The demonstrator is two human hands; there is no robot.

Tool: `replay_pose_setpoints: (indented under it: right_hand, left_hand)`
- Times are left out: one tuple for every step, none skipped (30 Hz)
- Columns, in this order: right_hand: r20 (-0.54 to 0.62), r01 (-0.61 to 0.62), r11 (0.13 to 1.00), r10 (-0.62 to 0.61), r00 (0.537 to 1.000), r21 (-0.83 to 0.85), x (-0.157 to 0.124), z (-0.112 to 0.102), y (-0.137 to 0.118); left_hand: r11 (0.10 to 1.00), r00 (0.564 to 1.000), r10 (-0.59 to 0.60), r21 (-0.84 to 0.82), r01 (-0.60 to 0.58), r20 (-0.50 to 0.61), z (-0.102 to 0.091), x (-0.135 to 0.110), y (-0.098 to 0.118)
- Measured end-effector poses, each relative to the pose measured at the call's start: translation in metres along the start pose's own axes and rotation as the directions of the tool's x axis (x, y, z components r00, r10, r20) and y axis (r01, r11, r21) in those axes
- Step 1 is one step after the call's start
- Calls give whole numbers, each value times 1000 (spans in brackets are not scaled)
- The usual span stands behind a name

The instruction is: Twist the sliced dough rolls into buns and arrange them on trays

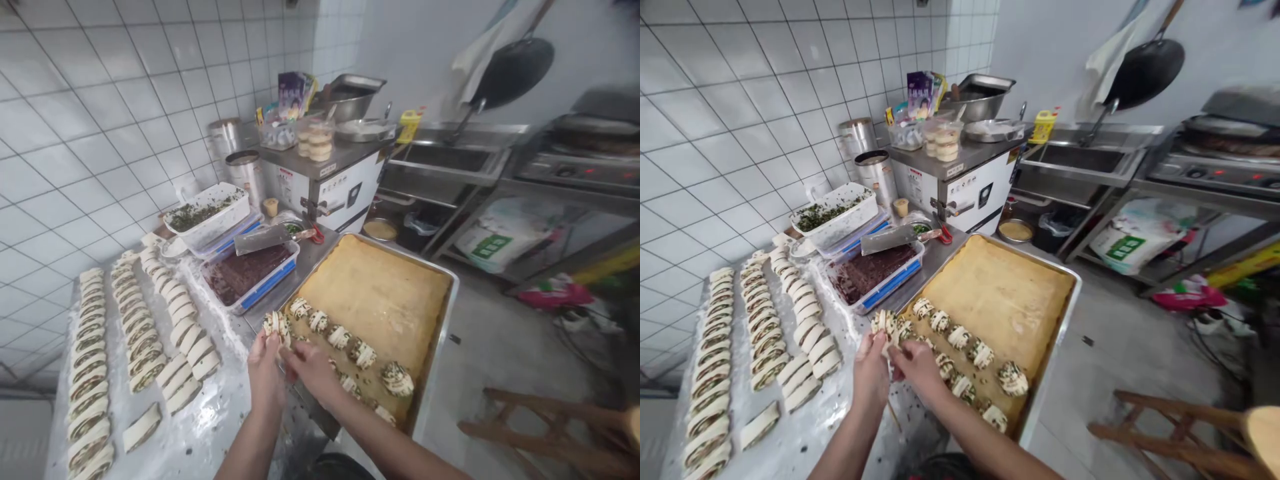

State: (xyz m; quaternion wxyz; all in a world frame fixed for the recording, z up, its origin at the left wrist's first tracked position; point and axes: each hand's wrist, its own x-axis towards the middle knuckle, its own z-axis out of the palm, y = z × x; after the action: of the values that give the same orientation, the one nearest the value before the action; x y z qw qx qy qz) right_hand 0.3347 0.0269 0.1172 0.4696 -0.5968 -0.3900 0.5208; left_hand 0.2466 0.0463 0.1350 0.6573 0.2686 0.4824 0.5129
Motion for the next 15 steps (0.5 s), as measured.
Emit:
replay_pose_setpoints:
  right_hand:
    - [57, -70, 990, 63, 996, 123, -3, 1, 2]
    - [108, -131, 959, 106, 988, 250, -5, 1, 3]
    - [148, -179, 911, 132, 980, 371, -7, -2, 3]
    - [182, -217, 853, 146, 972, 474, -8, -6, 2]
    - [222, -251, 794, 151, 963, 554, -8, -12, 1]
    - [269, -291, 741, 153, 951, 606, -7, -19, 0]
    - [315, -334, 699, 162, 935, 632, -6, -26, -1]
    - [355, -378, 671, 179, 918, 638, -4, -33, -1]
    - [375, -412, 662, 208, 903, 625, -2, -40, 1]
    - [372, -435, 668, 246, 895, 603, 1, -47, 5]
    - [355, -449, 680, 286, 890, 579, 5, -53, 10]
    - [333, -458, 694, 319, 887, 555, 10, -60, 16]
    - [314, -463, 707, 343, 885, 535, 17, -67, 23]
    - [303, -467, 720, 357, 884, 513, 25, -77, 30]
    - [299, -467, 737, 362, 883, 488, 35, -88, 37]
  left_hand:
    - [990, 997, 74, 121, -69, -35, 0, 3, -6]
    - [954, 984, 175, 255, -159, -41, -1, 6, -11]
    - [883, 955, 295, 385, -270, -7, -4, 9, -15]
    - [777, 907, 415, 492, -393, 69, -9, 11, -17]
    - [646, 841, 512, 567, -511, 175, -14, 14, -19]
    - [503, 763, 572, 607, -615, 300, -19, 16, -20]
    - [365, 683, 588, 611, -702, 433, -23, 19, -21]
    - [247, 607, 564, 587, -771, 560, -27, 20, -22]
    - [160, 544, 511, 548, -821, 666, -29, 21, -23]
    - [104, 495, 443, 505, -857, 748, -29, 22, -25]
    - [76, 459, 373, 466, -881, 806, -28, 23, -27]
    - [70, 433, 311, 434, -898, 846, -25, 23, -29]
    - [77, 420, 263, 415, -907, 869, -22, 23, -31]
    - [92, 419, 227, 410, -908, 879, -17, 23, -34]
    - [112, 429, 204, 414, -903, 880, -13, 24, -37]
